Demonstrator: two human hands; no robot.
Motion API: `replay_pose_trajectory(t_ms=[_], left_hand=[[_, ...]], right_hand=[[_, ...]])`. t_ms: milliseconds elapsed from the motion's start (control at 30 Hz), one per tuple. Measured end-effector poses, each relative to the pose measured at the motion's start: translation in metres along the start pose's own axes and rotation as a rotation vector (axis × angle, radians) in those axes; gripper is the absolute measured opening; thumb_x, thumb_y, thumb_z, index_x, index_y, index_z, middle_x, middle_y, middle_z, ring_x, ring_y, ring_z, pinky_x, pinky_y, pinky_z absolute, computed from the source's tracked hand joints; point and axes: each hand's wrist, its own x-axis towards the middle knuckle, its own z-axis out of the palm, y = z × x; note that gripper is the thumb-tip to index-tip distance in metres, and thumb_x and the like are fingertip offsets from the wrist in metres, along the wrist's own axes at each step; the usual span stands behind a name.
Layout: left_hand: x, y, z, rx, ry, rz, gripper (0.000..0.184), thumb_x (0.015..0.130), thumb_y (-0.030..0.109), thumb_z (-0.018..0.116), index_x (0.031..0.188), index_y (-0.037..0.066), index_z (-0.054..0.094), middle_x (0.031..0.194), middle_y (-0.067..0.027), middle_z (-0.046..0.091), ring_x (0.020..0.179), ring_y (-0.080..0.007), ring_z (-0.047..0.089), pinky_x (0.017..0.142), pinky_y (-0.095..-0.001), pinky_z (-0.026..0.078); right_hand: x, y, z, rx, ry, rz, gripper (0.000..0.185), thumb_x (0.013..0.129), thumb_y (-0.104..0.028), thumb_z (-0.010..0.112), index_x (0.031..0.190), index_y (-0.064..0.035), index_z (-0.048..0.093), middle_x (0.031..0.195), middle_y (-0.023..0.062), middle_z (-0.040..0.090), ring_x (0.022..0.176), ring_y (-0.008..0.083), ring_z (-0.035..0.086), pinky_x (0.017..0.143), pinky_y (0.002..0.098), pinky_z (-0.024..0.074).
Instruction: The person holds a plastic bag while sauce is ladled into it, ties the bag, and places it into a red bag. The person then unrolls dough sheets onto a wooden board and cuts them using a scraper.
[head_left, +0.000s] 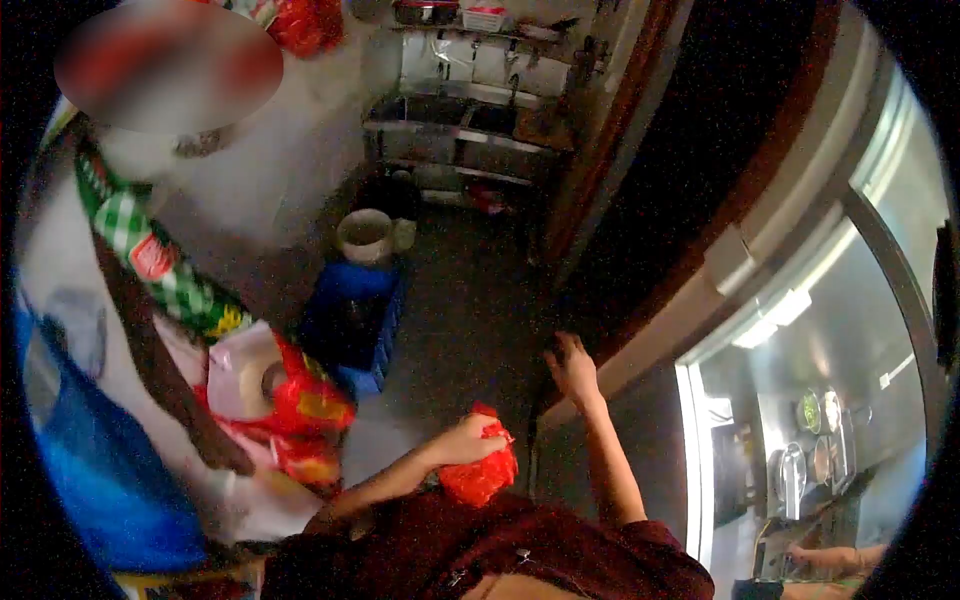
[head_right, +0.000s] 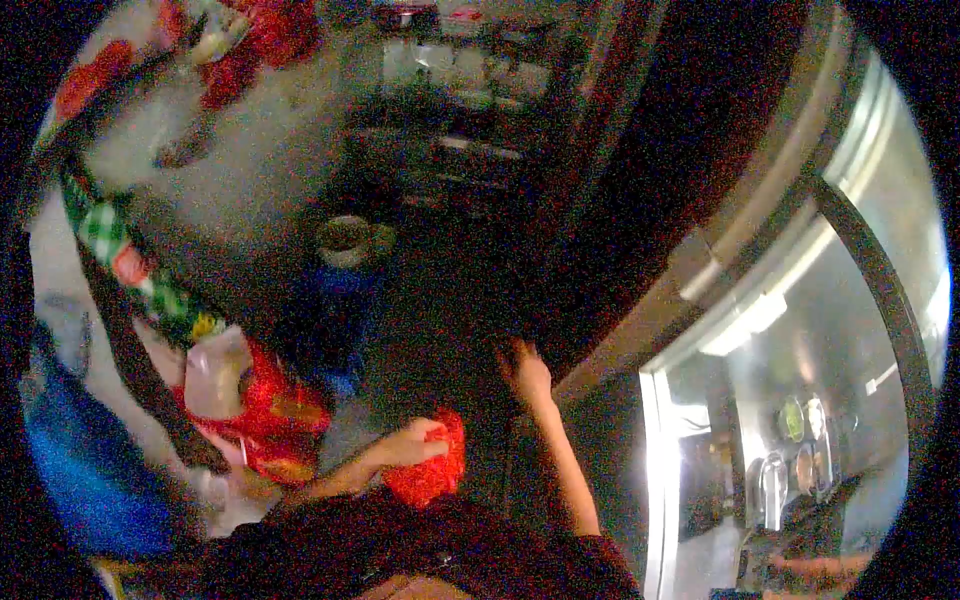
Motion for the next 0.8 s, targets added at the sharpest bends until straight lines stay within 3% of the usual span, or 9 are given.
replay_pose_trajectory(t_ms=[67, 133, 167, 233, 300, 333, 500, 733, 800], left_hand=[[0.033, 0.015, -0.048, -0.102, -0.001, -0.028, 0.022, 0.077, 0.020, 0.056, 0.079, -0.002, 0.058, 0.076, -0.0087, 0.062, 0.073, -0.0136, 0.056, 0.067, -0.0299, 0.044], [0.065, 0.014, -0.099, -0.110, 0.026, -0.084, 0.020, 0.078, 0.018, 0.055, 0.084, 0.000, 0.061, 0.080, -0.0063, 0.062, 0.077, -0.0127, 0.056, 0.069, -0.0282, 0.045], [0.081, 0.017, -0.125, -0.151, 0.039, -0.079, 0.025, 0.079, 0.021, 0.057, 0.095, 0.002, 0.060, 0.089, -0.0070, 0.062, 0.082, -0.0153, 0.056, 0.073, -0.0286, 0.045], [0.122, 0.003, -0.176, 0.092, 0.264, -0.217, 0.037, 0.080, 0.024, 0.060, 0.110, 0.003, 0.054, 0.099, -0.0085, 0.060, 0.088, -0.0185, 0.056, 0.078, -0.0302, 0.045], [0.181, -0.043, -0.224, -0.258, 0.220, -0.078, 0.045, 0.081, 0.023, 0.061, 0.120, 0.004, 0.046, 0.106, -0.0104, 0.058, 0.094, -0.0212, 0.056, 0.080, -0.0329, 0.046], [0.203, -0.057, -0.246, -0.334, 0.303, -0.091, 0.041, 0.082, 0.022, 0.059, 0.117, 0.004, 0.048, 0.104, -0.0099, 0.058, 0.093, -0.0208, 0.056, 0.079, -0.0328, 0.046], [0.267, 0.003, -0.333, -0.631, 0.668, -0.112, 0.027, 0.085, 0.020, 0.053, 0.107, 0.004, 0.052, 0.096, -0.0085, 0.059, 0.090, -0.0196, 0.057, 0.077, -0.0322, 0.047], [0.342, -0.021, -0.420, -0.803, 0.989, -0.191, 0.025, 0.086, 0.019, 0.051, 0.105, 0.004, 0.052, 0.094, -0.0082, 0.059, 0.087, -0.0190, 0.056, 0.075, -0.0310, 0.047], [0.357, -0.057, -0.425, -0.849, 1.071, -0.207, 0.024, 0.086, 0.019, 0.051, 0.104, 0.004, 0.052, 0.094, -0.0081, 0.059, 0.087, -0.0188, 0.056, 0.075, -0.0307, 0.047]], right_hand=[[0.017, 0.030, 0.022, -0.016, -0.077, 0.091, 0.042, 0.081, -0.025, 0.059, 0.116, -0.0045, 0.049, 0.107, 0.0165, 0.056, 0.084, 0.0337, 0.058, 0.071, 0.0403, 0.0469], [0.037, 0.045, 0.038, 0.118, -0.333, 0.351, 0.047, 0.082, -0.030, 0.058, 0.120, -0.0049, 0.048, 0.114, 0.0179, 0.054, 0.089, 0.0327, 0.058, 0.075, 0.0382, 0.0473], [0.047, 0.054, 0.046, 0.154, -0.377, 0.412, 0.046, 0.082, -0.029, 0.058, 0.119, -0.0049, 0.048, 0.113, 0.0177, 0.054, 0.088, 0.0323, 0.058, 0.075, 0.0380, 0.0473], [0.070, 0.075, 0.059, 0.195, -0.388, 0.459, 0.045, 0.082, -0.029, 0.057, 0.119, -0.0050, 0.048, 0.112, 0.0174, 0.054, 0.087, 0.0316, 0.058, 0.074, 0.0375, 0.0474], [0.101, 0.101, 0.070, 0.225, -0.366, 0.490, 0.044, 0.082, -0.028, 0.057, 0.119, -0.0051, 0.048, 0.110, 0.0171, 0.055, 0.085, 0.0309, 0.058, 0.073, 0.0370, 0.0474], [0.123, 0.117, 0.076, 0.238, -0.348, 0.503, 0.044, 0.082, -0.028, 0.057, 0.118, -0.0051, 0.048, 0.110, 0.0169, 0.055, 0.085, 0.0306, 0.058, 0.072, 0.0367, 0.0474], [0.286, 0.202, 0.094, 0.265, -0.247, 0.481, 0.041, 0.083, -0.027, 0.056, 0.117, -0.0053, 0.047, 0.106, 0.0161, 0.056, 0.081, 0.0288, 0.058, 0.069, 0.0355, 0.0475], [0.611, 0.277, 0.087, 0.289, -0.022, 0.322, 0.038, 0.084, -0.025, 0.055, 0.116, -0.0057, 0.047, 0.100, 0.0149, 0.057, 0.076, 0.0263, 0.058, 0.065, 0.0337, 0.0477], [0.689, 0.302, 0.089, 0.320, 0.087, 0.272, 0.037, 0.084, -0.024, 0.054, 0.115, -0.0057, 0.047, 0.099, 0.0146, 0.058, 0.074, 0.0256, 0.058, 0.064, 0.0332, 0.0477]])
